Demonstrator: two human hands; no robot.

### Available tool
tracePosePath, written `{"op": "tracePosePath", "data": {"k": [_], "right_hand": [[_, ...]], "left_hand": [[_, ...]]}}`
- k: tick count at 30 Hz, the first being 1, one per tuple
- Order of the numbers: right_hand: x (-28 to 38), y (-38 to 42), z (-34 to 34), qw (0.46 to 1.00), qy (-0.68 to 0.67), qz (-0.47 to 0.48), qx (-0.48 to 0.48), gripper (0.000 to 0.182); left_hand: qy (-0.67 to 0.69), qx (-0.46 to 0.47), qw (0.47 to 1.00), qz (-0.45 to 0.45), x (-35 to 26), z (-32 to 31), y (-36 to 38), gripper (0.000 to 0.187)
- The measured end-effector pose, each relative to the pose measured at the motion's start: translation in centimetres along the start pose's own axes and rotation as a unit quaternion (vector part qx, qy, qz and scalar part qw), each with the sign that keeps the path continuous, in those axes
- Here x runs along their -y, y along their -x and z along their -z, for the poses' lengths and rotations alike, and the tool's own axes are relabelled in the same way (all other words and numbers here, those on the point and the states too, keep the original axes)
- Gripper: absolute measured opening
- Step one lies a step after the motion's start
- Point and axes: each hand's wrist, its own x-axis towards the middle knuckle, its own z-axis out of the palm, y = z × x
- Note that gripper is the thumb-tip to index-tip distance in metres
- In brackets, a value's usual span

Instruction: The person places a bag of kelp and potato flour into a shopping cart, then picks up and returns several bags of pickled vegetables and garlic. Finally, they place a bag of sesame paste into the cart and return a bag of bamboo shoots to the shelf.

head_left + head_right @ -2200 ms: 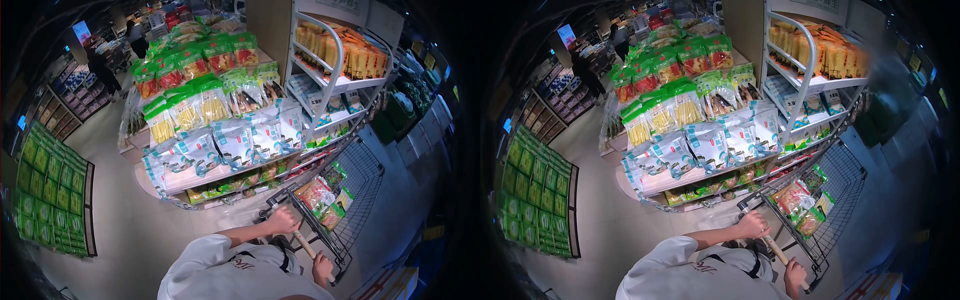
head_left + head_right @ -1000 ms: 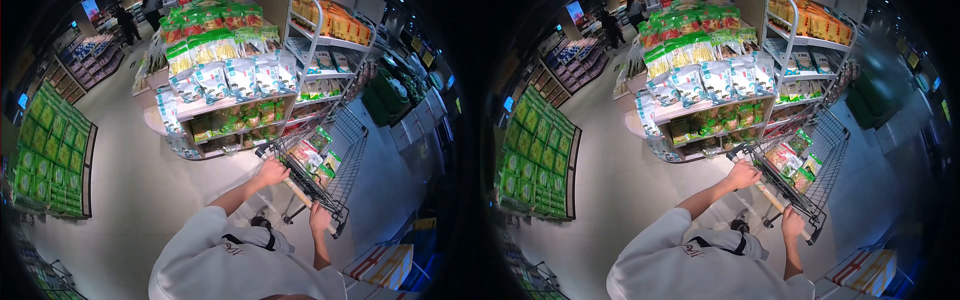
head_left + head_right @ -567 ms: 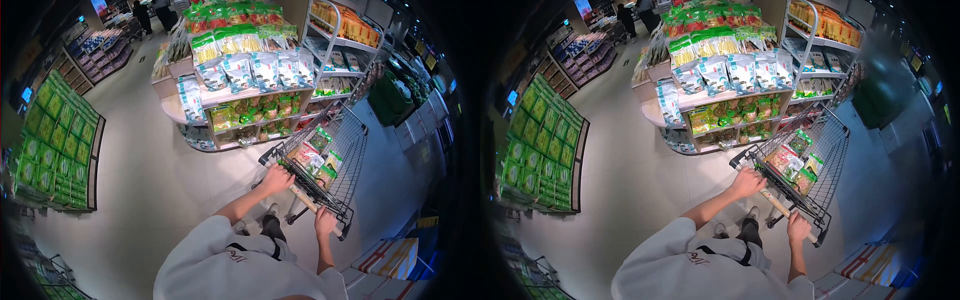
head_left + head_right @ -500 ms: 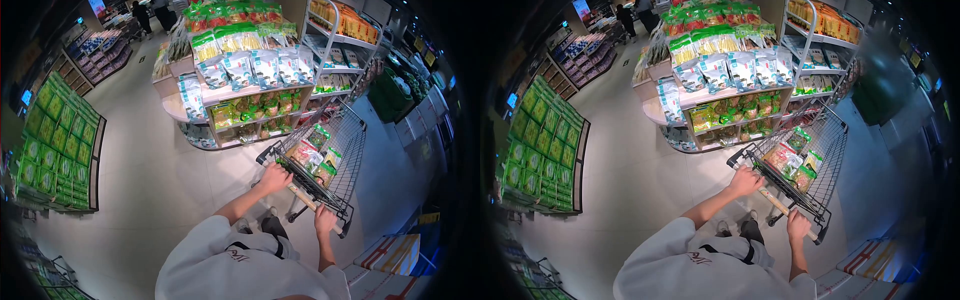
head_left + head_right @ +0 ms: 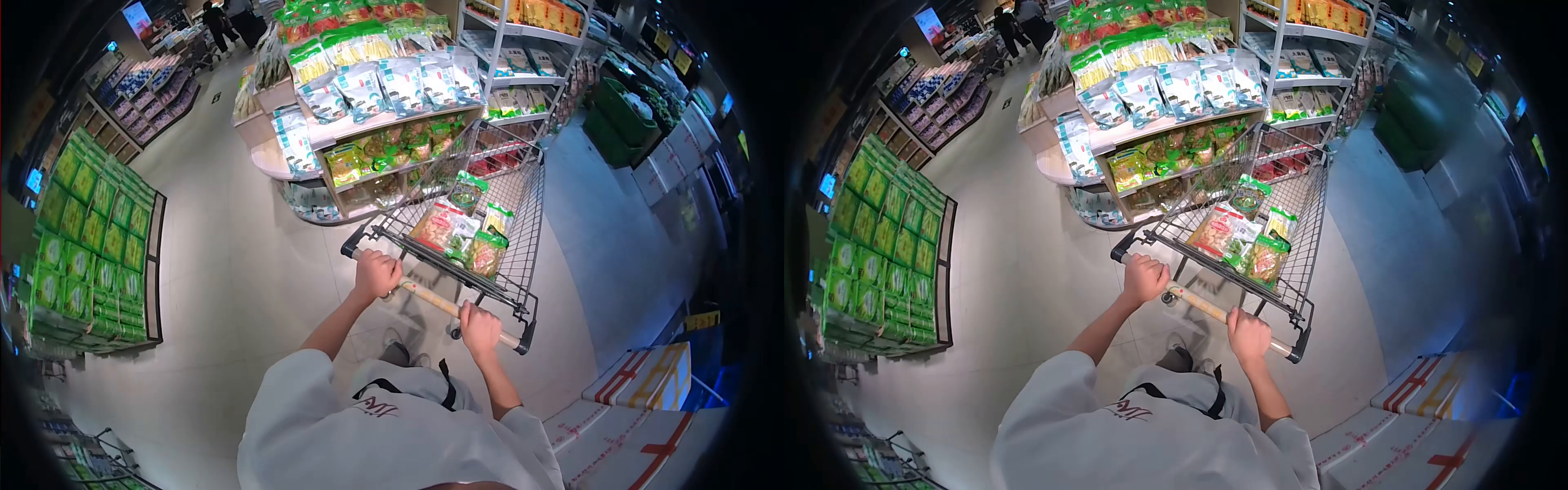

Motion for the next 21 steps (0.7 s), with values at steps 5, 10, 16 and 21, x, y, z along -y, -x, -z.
{"op": "tracePosePath", "data": {"k": [5,10,16,21], "right_hand": [[1.2,1.7,0.8,0.999,-0.036,0.036,-0.001,0.04],[1.6,3.3,0.6,0.997,-0.034,0.074,0.005,0.038],[2.9,5.2,1.2,0.995,-0.04,0.094,-0.001,0.041],[4.8,6.5,1.6,0.995,-0.014,0.093,0.009,0.042]], "left_hand": [[-0.044,0.038,0.998,0.024,-0.6,3.0,3.1,0.028],[-0.065,0.021,0.996,0.058,-1.7,4.6,6.0,0.031],[-0.07,-0.007,0.995,0.066,-2.5,6.9,9.8,0.029],[-0.062,-0.027,0.996,0.065,-3.1,10.0,12.0,0.028]]}}
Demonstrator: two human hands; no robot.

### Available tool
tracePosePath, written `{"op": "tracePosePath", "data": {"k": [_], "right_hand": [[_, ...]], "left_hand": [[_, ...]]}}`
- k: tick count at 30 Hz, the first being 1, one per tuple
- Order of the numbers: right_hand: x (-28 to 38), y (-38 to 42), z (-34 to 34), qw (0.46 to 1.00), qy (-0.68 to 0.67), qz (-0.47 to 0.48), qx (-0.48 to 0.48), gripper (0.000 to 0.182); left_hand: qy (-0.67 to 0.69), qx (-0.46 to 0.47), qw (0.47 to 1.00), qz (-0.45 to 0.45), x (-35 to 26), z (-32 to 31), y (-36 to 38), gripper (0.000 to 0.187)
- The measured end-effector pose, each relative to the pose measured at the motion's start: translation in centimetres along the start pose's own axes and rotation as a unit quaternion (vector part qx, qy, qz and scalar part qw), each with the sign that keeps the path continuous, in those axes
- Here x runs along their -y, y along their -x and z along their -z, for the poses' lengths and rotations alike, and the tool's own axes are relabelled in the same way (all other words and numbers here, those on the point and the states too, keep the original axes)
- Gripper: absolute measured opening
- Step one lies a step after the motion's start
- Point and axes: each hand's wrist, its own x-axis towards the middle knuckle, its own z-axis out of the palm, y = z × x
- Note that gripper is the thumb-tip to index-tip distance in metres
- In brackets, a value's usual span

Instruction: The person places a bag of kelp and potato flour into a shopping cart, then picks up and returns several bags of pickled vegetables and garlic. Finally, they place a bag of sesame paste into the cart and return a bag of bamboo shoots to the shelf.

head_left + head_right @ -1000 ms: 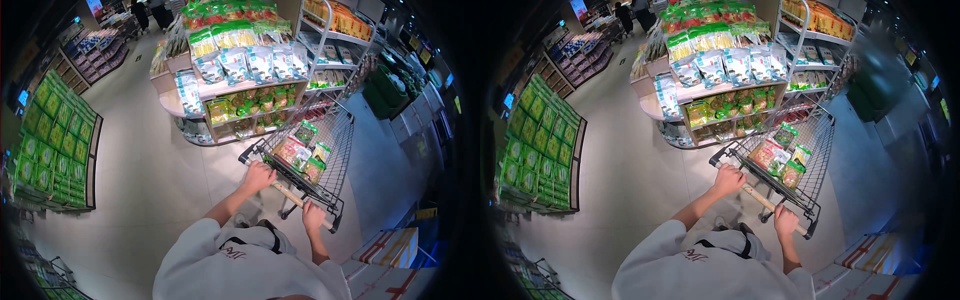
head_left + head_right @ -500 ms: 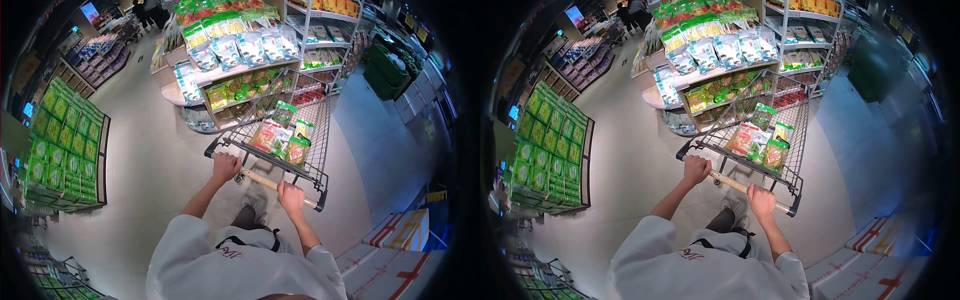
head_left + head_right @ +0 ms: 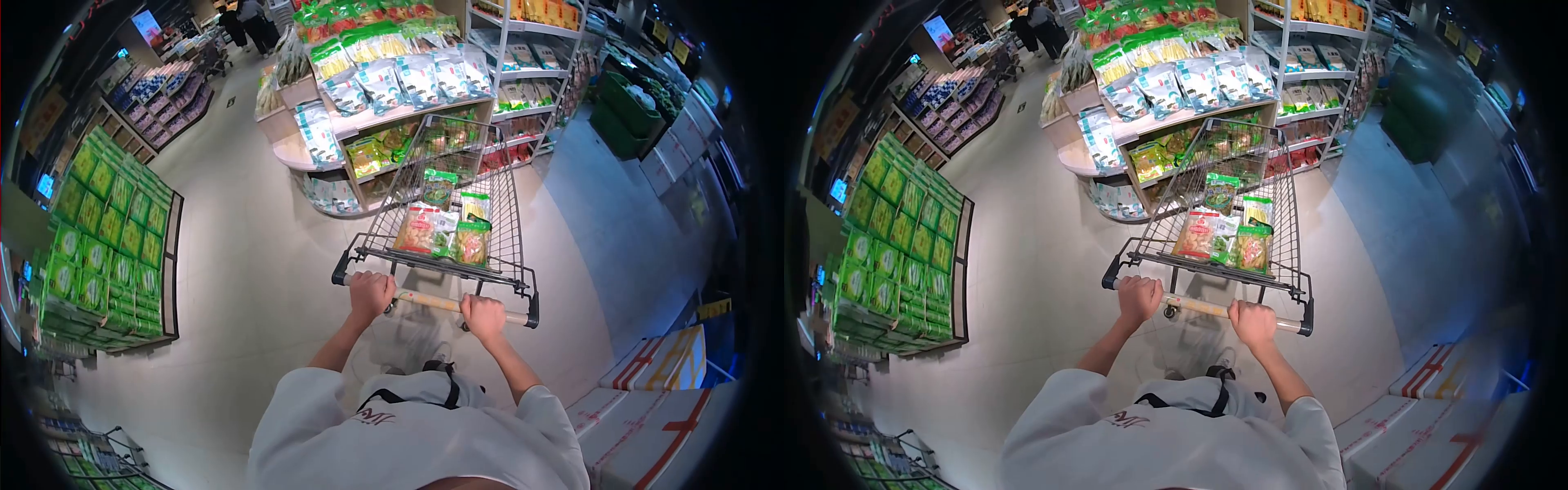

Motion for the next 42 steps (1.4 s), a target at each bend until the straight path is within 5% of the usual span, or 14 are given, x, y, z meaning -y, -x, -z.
{"op": "tracePosePath", "data": {"k": [30,33,42], "right_hand": [[18.4,7.4,-2.9,0.988,-0.03,0.143,0.045,0.038],[20.1,7.3,-2.4,0.985,-0.045,0.159,0.058,0.037],[22.2,7.5,-3.1,0.969,-0.089,0.224,0.059,0.037]], "left_hand": [[-0.053,0.019,0.99,0.128,8.1,16.2,16.5,0.031],[-0.074,0.206,0.951,0.219,9.3,18.6,16.5,0.044],[-0.067,0.347,0.893,0.28,10.5,22.9,18.6,0.053]]}}
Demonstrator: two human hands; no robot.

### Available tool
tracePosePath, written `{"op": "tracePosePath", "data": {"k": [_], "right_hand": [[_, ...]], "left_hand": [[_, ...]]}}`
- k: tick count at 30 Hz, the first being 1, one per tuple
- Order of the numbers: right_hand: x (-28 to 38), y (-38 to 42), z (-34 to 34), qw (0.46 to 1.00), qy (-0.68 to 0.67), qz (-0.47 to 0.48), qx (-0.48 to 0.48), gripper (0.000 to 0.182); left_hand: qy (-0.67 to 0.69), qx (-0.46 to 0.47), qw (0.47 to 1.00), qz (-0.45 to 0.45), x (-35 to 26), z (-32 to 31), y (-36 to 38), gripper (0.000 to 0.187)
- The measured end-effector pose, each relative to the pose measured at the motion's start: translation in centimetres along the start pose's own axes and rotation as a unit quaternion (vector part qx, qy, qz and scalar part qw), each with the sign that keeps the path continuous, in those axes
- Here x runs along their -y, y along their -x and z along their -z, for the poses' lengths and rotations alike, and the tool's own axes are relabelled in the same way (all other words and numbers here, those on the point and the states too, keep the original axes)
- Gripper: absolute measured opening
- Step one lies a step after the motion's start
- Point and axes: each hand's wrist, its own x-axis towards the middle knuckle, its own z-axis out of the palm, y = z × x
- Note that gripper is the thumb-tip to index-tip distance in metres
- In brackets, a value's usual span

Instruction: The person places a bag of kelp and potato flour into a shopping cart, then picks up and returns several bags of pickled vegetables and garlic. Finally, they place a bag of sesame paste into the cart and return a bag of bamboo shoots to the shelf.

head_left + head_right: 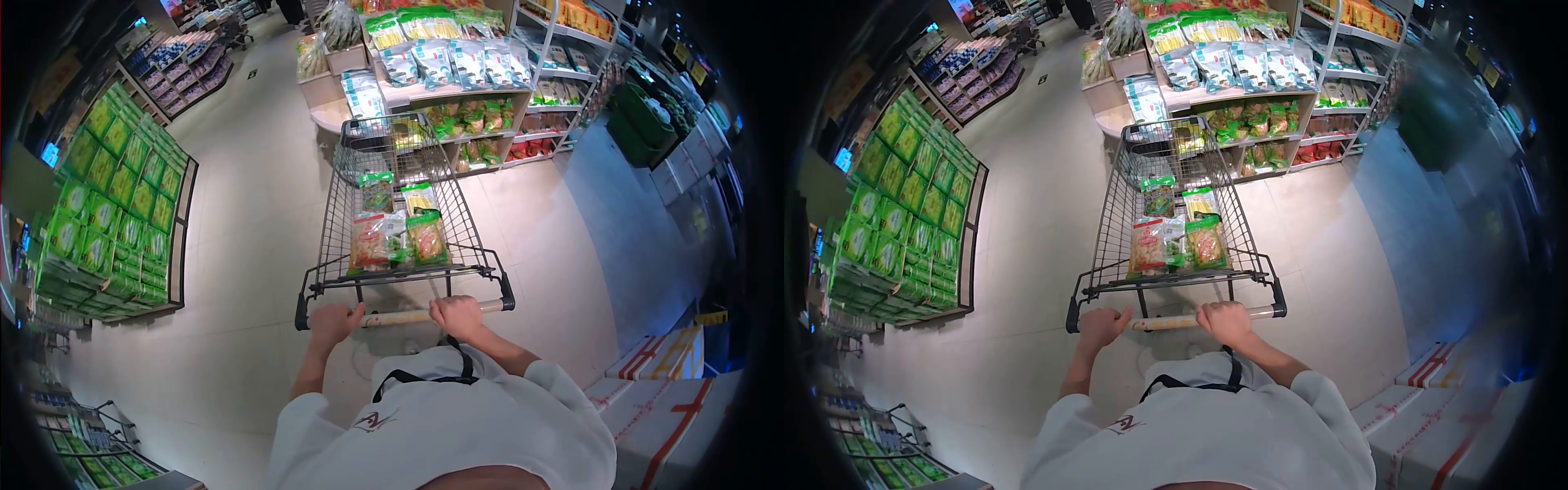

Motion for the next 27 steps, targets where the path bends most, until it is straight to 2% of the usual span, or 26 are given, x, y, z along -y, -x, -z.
{"op": "tracePosePath", "data": {"k": [3,7,9,16,23,27], "right_hand": [[-0.8,-0.2,0.0,0.998,-0.006,0.02,0.06,0.041],[-3.1,-1.0,2.6,0.986,0.04,-0.049,0.157,0.048],[-3.8,-1.5,2.3,0.987,0.045,-0.05,0.146,0.048],[-4.7,-4.4,0.4,0.996,0.055,-0.017,0.063,0.048],[-6.9,-9.0,-1.4,0.997,0.052,0.004,0.054,0.045],[-7.0,-12.1,-1.1,0.997,0.056,0.017,0.042,0.047]], "left_hand": [[0.046,-0.129,0.991,-0.007,0.6,-1.4,1.2,0.043],[0.084,-0.302,0.95,-0.007,0.6,-1.7,2.5,0.032],[0.098,-0.356,0.929,-0.007,0.4,-2.6,2.4,0.029],[0.041,-0.428,0.903,0.012,1.2,-4.5,1.6,0.025],[0.034,-0.466,0.884,0.001,2.0,-4.6,-1.0,0.025],[0.034,-0.473,0.88,0.02,1.6,-2.5,-2.2,0.023]]}}
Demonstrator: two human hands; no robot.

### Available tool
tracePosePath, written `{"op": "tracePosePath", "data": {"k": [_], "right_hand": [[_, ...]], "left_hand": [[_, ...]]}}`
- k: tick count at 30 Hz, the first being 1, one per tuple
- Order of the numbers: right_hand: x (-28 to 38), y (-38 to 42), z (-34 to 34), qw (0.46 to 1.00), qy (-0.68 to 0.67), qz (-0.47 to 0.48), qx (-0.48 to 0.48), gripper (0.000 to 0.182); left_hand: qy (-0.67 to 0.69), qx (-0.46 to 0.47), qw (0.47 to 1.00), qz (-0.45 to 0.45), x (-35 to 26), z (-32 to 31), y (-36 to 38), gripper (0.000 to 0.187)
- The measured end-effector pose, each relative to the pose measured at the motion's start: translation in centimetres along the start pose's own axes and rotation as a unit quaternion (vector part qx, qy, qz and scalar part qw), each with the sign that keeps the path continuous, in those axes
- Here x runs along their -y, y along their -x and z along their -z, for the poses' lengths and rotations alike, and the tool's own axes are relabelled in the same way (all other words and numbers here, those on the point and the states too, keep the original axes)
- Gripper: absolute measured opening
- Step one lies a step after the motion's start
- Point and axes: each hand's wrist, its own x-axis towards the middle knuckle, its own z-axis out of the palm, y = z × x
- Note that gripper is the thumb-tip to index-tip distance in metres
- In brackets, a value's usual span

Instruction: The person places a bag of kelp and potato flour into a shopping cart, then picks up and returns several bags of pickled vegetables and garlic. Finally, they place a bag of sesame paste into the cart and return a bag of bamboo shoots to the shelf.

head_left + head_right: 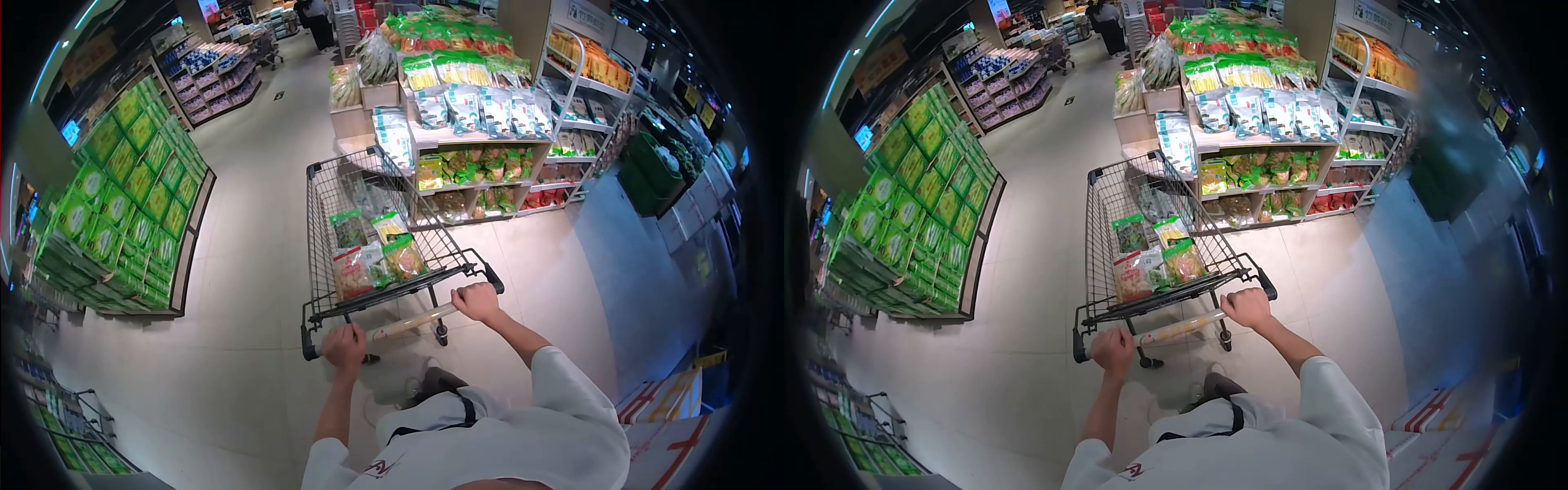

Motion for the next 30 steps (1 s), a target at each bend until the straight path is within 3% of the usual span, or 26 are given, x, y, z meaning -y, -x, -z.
{"op": "tracePosePath", "data": {"k": [6,9,12,18,21,30], "right_hand": [[-0.5,-4.0,-0.7,1.0,-0.019,0.009,0.007,0.042],[-1.1,-5.4,-1.7,0.999,-0.024,0.037,-0.016,0.04],[-1.4,-6.7,-2.5,0.998,-0.033,0.046,-0.036,0.04],[-1.9,-8.9,-3.8,0.994,-0.064,0.071,-0.06,0.042],[-1.6,-10.0,-4.0,0.991,-0.086,0.071,-0.073,0.042],[-2.1,-12.4,-4.7,0.986,-0.119,0.091,-0.076,0.039]], "left_hand": [[-0.054,0.035,0.998,0.028,1.6,-1.9,-2.1,0.025],[-0.065,0.011,0.998,0.023,1.9,-3.0,-2.5,0.026],[-0.079,0.033,0.992,0.097,1.4,-3.3,-3.1,0.027],[-0.121,0.376,0.901,0.18,2.3,-2.4,-6.1,0.051],[-0.126,0.479,0.852,0.172,3.4,-2.1,-8.0,0.06],[-0.132,0.446,0.87,0.163,3.5,-3.4,-8.2,0.063]]}}
